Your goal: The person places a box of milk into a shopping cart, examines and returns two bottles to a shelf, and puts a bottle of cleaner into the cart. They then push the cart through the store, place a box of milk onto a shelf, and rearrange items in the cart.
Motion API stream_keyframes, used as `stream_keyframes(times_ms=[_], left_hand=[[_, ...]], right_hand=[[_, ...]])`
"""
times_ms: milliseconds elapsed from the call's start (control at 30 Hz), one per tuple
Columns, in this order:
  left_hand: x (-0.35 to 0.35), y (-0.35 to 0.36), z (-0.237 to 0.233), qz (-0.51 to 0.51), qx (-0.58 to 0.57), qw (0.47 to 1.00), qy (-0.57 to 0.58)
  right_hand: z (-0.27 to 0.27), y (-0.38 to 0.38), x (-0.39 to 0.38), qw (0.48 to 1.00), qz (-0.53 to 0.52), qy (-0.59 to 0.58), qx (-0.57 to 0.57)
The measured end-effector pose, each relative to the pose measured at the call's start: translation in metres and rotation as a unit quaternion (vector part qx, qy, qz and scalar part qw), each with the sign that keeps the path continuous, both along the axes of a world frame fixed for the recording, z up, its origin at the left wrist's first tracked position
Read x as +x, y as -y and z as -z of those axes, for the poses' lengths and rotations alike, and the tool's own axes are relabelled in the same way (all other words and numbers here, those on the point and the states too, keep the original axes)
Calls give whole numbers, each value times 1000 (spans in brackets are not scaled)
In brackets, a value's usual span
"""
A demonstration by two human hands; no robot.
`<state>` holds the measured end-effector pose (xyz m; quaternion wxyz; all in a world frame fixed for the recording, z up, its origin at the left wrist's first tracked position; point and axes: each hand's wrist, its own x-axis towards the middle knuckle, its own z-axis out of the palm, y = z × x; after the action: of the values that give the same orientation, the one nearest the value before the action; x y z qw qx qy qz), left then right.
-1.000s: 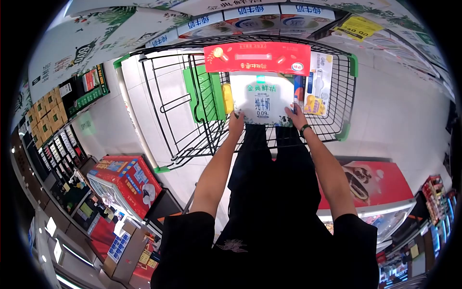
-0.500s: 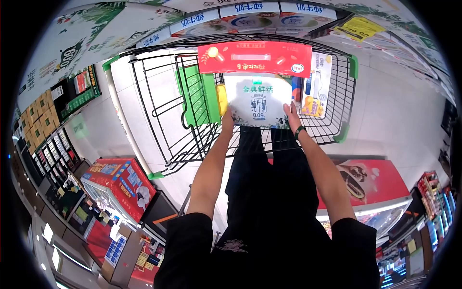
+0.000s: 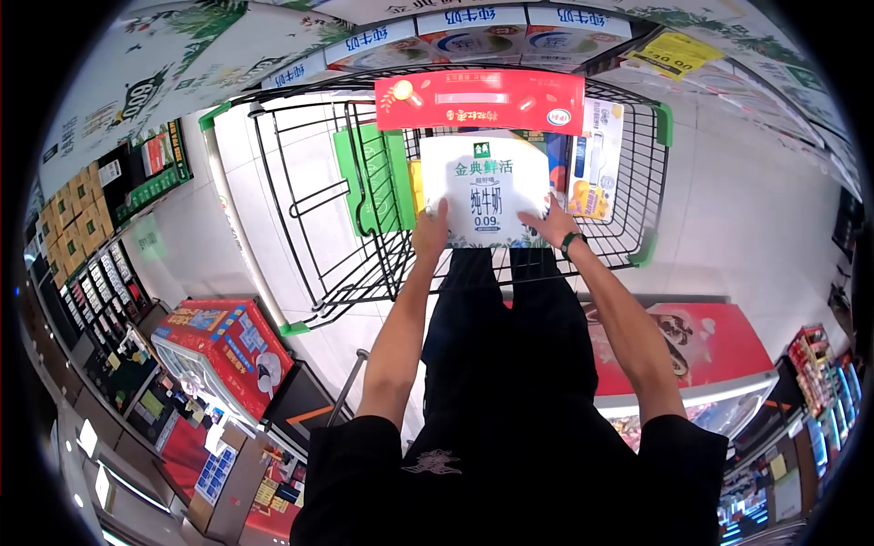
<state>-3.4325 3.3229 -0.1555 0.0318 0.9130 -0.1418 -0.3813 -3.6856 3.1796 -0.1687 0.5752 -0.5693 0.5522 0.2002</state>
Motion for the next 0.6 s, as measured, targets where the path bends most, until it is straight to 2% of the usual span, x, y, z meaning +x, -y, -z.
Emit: stream_keyframes(times_ms=[33,67,233,300,333,367,500,567,600], left_hand=[[-5,3,-15,15,3,1000,27],[-10,6,-31,1,9,999,39],[-24,7,-93,129,-23,985,109],[-35,9,-120,147,-54,978,139],[-40,12,-134,145,-67,976,146],[-44,14,-147,128,-83,977,148],[-55,8,-177,154,-128,965,170],[-58,3,-181,159,-131,966,158],[-57,1,-178,164,-118,967,154]], right_hand=[[-13,6,2,999,-35,-7,7],[-14,1,0,997,-60,-16,-39],[-43,16,-18,996,-36,52,-56],[-54,22,-28,995,-14,68,-68],[-75,30,-30,997,0,71,-36],[-95,31,-32,995,6,72,-66],[-120,8,-49,992,27,7,-122],[-151,5,-51,992,35,-25,-121],[-151,-5,-55,983,46,-26,-177]])
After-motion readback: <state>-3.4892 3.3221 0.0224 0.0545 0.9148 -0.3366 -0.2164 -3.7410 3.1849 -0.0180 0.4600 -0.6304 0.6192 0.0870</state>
